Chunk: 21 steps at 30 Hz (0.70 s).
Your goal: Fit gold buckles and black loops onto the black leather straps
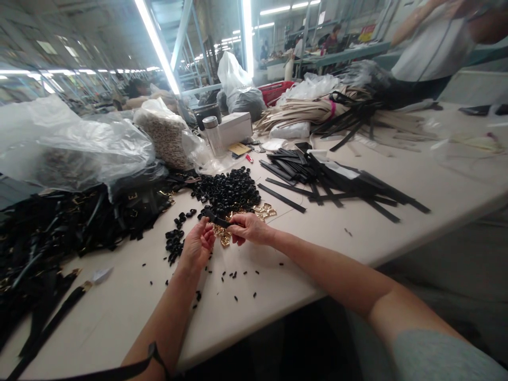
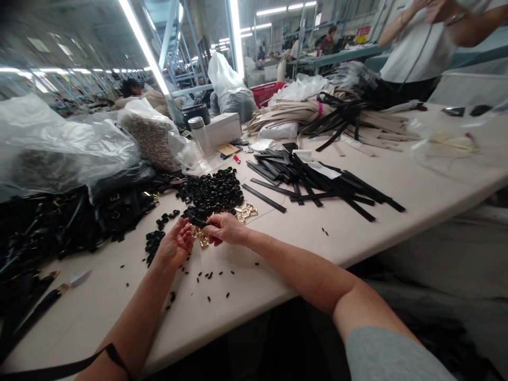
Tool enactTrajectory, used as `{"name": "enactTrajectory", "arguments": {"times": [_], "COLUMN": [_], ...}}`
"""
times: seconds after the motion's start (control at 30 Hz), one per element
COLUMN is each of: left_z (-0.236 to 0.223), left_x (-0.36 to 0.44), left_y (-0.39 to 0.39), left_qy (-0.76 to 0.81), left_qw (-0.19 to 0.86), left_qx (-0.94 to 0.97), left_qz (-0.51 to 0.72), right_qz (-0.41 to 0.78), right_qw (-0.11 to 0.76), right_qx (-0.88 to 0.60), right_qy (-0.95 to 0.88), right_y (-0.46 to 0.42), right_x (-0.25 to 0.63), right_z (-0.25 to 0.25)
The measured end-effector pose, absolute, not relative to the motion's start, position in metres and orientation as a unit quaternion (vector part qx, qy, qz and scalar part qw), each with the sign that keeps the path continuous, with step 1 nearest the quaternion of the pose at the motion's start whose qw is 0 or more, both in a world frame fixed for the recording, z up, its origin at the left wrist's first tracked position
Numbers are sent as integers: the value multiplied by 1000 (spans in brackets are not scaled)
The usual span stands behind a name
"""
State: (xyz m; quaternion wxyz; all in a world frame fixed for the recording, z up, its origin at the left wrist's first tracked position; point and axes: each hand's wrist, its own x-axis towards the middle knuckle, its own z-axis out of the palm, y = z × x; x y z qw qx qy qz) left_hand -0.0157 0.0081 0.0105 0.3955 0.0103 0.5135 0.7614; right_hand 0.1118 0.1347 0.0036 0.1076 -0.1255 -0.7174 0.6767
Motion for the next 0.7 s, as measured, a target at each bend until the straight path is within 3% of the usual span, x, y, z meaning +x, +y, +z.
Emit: {"name": "enactTrajectory", "arguments": {"times": [0.7], "left_z": [-2], "left_x": [4], "left_y": [13], "left_qy": [572], "left_qw": [354], "left_qx": [192], "left_qz": [715], "right_qz": [638], "right_qw": [114], "right_qx": [-164], "right_qy": [-744], "right_y": [129], "right_x": [114], "right_z": [12]}}
